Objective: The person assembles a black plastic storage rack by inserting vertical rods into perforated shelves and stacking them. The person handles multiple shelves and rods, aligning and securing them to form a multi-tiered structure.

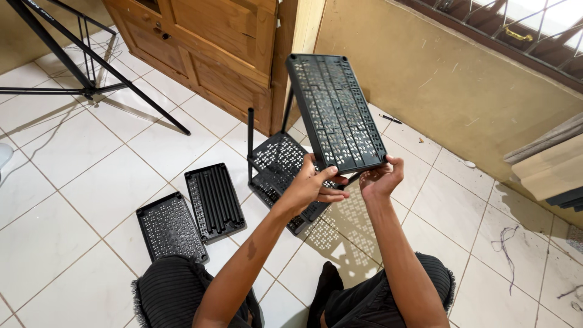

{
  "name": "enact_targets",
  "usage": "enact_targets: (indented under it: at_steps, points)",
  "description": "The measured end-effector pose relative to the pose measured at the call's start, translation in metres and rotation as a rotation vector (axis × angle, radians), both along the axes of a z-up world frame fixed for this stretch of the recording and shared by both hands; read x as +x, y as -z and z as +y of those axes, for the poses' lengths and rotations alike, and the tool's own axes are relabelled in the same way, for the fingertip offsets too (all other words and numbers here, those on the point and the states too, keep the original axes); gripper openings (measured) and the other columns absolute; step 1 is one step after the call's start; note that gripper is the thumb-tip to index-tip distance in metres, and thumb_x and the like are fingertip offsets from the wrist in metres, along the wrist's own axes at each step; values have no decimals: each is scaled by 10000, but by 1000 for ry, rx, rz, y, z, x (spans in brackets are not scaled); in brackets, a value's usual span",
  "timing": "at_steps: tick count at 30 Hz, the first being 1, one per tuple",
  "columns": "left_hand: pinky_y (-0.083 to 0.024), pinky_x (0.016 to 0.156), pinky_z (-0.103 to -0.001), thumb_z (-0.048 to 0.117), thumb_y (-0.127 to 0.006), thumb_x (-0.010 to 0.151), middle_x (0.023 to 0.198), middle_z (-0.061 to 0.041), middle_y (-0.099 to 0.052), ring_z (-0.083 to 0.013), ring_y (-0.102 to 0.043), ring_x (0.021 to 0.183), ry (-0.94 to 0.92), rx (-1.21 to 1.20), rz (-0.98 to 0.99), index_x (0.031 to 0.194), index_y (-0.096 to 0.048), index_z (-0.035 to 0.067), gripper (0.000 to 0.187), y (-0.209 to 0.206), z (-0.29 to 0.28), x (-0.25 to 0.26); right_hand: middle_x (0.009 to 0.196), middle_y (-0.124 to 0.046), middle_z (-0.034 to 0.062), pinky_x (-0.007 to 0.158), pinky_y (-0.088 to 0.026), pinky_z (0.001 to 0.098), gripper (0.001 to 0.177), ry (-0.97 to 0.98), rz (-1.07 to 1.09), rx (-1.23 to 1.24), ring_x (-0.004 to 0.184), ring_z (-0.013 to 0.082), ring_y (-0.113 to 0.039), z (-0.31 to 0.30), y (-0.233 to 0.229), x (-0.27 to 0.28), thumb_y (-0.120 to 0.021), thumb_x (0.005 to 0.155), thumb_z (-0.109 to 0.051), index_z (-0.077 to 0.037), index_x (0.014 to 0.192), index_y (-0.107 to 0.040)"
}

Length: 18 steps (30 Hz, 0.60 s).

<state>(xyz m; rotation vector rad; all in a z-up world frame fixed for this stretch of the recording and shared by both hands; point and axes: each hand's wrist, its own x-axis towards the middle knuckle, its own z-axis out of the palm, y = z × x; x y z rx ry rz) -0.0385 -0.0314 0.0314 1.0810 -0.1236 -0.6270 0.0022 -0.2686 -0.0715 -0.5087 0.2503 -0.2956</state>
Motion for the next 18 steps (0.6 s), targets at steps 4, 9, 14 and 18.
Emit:
enact_targets:
  at_steps: [4,9,14,18]
  points:
    - [-690,704,-426,236,-545,1017,1091,-273,-711,-377,-778,844,-42,29,-36,1497,-170,106,624,-4,9,9,840,-682,42,740,-450,280,233,17,-40,-7,788,169,-600,2,2,-8,-637,854,-285,-53,858,-663]
    - [-589,476,-353,327,-467,1021,970,-200,-746,-309,-719,585,-123,195,-173,1544,-252,92,612,-9,28,21,871,-691,64,821,-460,317,192,19,-77,-63,846,194,-604,30,-12,-20,-633,824,-224,-42,877,-657]
    - [-516,440,-286,333,-401,1068,791,-102,-726,-154,-680,536,-272,312,-358,1497,-416,50,514,9,39,36,924,-678,75,836,-446,334,179,-123,-143,-109,888,190,-585,54,-25,-30,-607,888,-198,-26,918,-645]
    - [-544,483,-250,306,-368,1088,694,-55,-650,-109,-636,530,-363,216,-375,1447,-494,14,480,23,43,48,861,-623,75,800,-419,333,144,-167,-183,-164,823,189,-519,66,-22,-35,-592,909,-166,-45,832,-594]
